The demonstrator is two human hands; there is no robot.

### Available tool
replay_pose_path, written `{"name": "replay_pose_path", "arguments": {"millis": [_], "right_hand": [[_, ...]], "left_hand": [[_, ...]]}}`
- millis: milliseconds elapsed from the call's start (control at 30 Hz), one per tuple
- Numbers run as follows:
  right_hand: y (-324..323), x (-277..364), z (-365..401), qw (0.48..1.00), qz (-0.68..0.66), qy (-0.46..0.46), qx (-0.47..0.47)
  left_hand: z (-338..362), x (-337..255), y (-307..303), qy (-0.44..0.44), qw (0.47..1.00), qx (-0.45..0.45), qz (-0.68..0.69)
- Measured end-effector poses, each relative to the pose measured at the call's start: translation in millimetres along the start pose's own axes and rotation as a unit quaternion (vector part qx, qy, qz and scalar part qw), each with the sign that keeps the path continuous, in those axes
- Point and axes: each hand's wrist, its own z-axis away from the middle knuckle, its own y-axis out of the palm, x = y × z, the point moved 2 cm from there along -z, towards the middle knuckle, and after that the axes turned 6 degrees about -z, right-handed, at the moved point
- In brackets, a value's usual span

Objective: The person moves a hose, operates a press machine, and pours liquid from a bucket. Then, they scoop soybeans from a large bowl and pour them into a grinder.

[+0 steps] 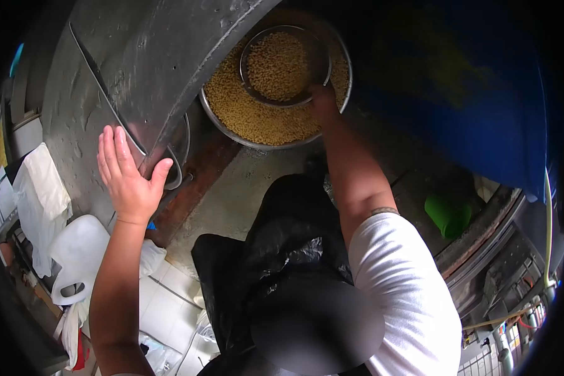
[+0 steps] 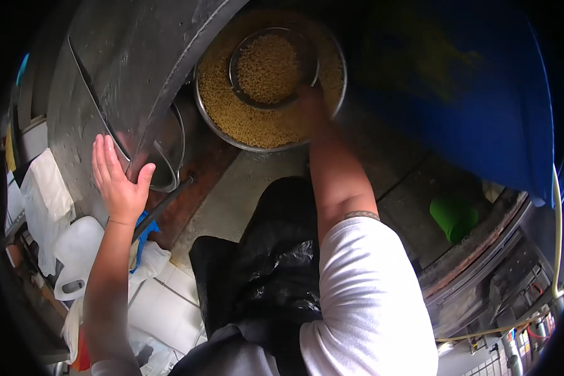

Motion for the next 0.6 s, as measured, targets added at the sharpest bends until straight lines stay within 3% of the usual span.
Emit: {"name": "replay_pose_path", "arguments": {"millis": [133,167,233,267,300,433,533,600], "right_hand": [[-70,-29,-24,1.000,0.009,-0.013,0.001],[-108,-37,-30,0.914,0.356,-0.186,0.058],[-118,-25,-5,0.920,0.345,-0.177,0.063],[-117,-16,27,0.981,0.170,-0.074,0.054],[-115,-7,60,1.000,-0.019,0.017,0.010],[-142,20,184,0.998,0.010,-0.028,0.063],[-180,18,256,0.987,0.116,0.021,0.112],[-183,9,320,0.986,0.117,0.031,0.117]], "left_hand": [[1,-1,-2,-0.024,1.000,0.016,-0.007],[2,-2,-2,-0.033,0.999,0.020,-0.012],[3,-4,-1,-0.047,0.998,0.013,-0.028],[5,-5,-1,-0.056,0.997,0.017,-0.042],[6,-6,-1,-0.070,0.996,0.023,-0.054],[19,-22,-27,-0.122,0.990,0.061,-0.026],[91,-61,-78,-0.148,0.987,0.017,0.063],[168,-95,-122,-0.142,0.977,-0.026,0.158]]}}
